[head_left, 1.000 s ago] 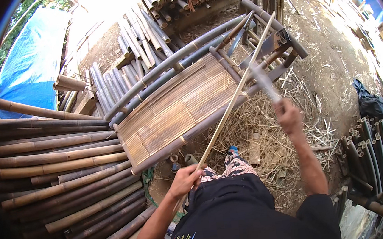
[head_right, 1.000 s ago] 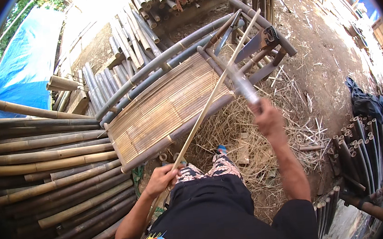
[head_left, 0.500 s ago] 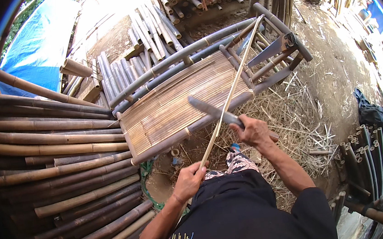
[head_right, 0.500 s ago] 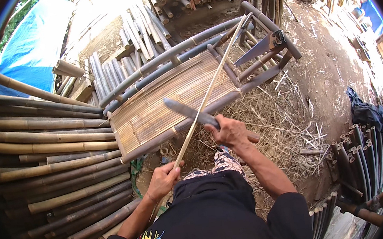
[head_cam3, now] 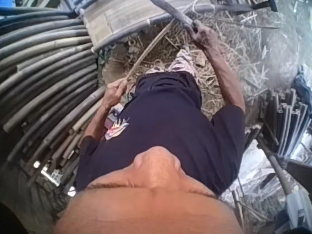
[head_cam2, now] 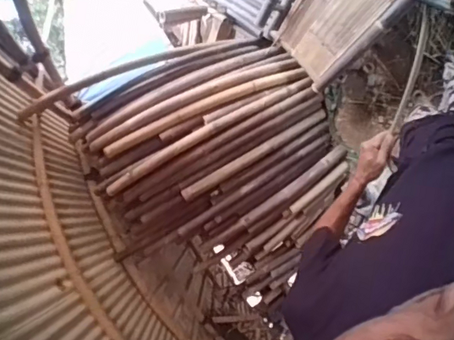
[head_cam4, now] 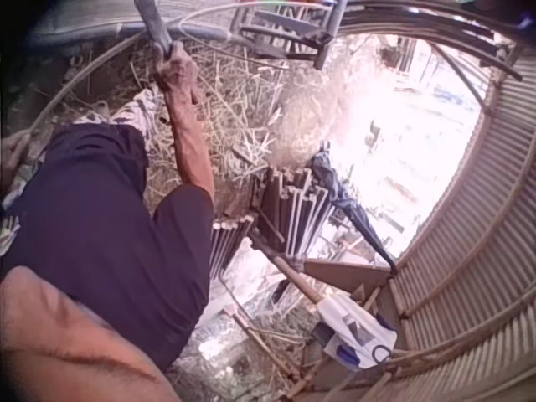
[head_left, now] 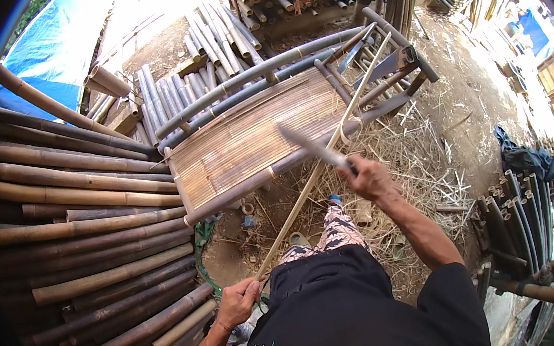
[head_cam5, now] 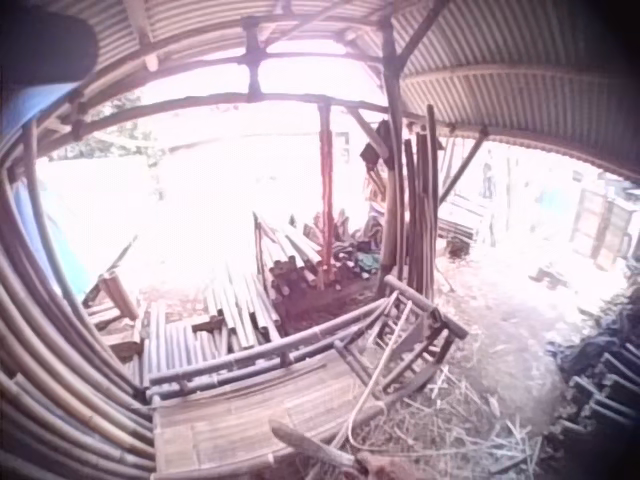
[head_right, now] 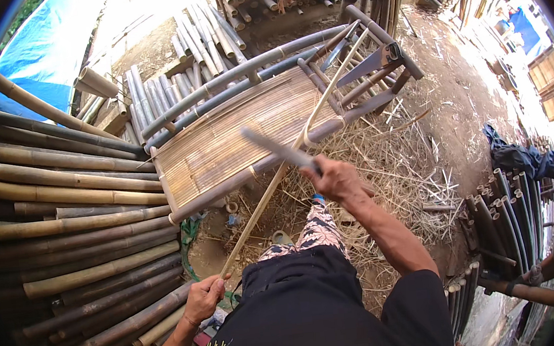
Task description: The person uses a machete to trim and shape bamboo poles and a hand saw to cut them to length while assembling a bamboo bench.
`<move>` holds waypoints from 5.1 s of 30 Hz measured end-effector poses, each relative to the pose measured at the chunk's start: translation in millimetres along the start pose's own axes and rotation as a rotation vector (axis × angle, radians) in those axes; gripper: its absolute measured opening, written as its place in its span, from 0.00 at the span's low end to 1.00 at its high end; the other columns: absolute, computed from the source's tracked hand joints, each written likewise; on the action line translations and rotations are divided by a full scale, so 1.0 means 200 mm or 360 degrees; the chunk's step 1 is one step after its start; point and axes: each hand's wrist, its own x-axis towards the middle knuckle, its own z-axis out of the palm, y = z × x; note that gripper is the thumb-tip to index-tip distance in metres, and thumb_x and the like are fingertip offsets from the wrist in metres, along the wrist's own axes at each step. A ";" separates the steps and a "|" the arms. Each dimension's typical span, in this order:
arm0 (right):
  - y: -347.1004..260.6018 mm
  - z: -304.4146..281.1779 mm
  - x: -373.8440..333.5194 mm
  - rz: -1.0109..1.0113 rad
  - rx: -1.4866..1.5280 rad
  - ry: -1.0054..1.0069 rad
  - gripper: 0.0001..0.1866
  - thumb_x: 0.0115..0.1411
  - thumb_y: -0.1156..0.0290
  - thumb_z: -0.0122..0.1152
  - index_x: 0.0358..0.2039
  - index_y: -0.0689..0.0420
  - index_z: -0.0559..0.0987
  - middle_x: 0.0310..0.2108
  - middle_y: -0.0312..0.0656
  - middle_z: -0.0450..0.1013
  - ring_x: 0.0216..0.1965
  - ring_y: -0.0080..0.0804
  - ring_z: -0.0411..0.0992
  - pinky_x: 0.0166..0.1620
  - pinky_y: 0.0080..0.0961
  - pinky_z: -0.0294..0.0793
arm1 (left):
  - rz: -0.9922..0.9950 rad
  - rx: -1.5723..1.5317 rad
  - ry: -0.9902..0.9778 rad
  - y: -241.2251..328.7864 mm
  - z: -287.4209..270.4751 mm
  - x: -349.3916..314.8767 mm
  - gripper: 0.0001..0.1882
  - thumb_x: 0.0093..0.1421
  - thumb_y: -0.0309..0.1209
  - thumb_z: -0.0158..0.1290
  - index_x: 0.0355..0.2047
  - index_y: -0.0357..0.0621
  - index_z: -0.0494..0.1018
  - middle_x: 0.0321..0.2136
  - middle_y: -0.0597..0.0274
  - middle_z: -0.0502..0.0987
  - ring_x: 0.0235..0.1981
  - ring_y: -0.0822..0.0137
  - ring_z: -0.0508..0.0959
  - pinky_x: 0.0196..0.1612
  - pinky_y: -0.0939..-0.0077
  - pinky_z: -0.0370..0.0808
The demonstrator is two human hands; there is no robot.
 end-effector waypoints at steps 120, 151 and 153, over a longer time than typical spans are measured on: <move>0.43 -0.43 -0.25 -0.0584 0.0077 0.0191 0.30 0.63 0.39 0.49 0.32 0.58 0.73 0.20 0.45 0.74 0.22 0.39 0.76 0.26 0.38 0.74 | 0.0043 -0.0675 0.0078 0.95 0.97 0.74 0.19 0.68 0.31 0.47 0.58 0.38 0.69 0.20 0.70 0.69 0.15 0.82 0.65 0.16 0.86 0.61; 1.13 -0.86 0.25 0.0062 0.0174 0.0573 0.30 0.67 0.38 0.40 0.32 0.55 0.73 0.15 0.32 0.67 0.11 0.19 0.57 0.11 0.23 0.55 | -0.0145 -0.0147 0.0095 0.54 0.79 0.21 0.17 0.67 0.28 0.43 0.51 0.31 0.72 0.17 0.66 0.72 0.17 0.75 0.72 0.24 0.78 0.71; 0.83 -0.70 0.13 0.0153 0.0070 0.0051 0.22 0.68 0.48 0.46 0.36 0.56 0.75 0.17 0.39 0.69 0.16 0.26 0.66 0.16 0.27 0.65 | -0.0130 -0.0246 0.0263 0.62 0.83 0.49 0.16 0.66 0.29 0.46 0.50 0.32 0.73 0.18 0.68 0.72 0.17 0.79 0.69 0.20 0.83 0.66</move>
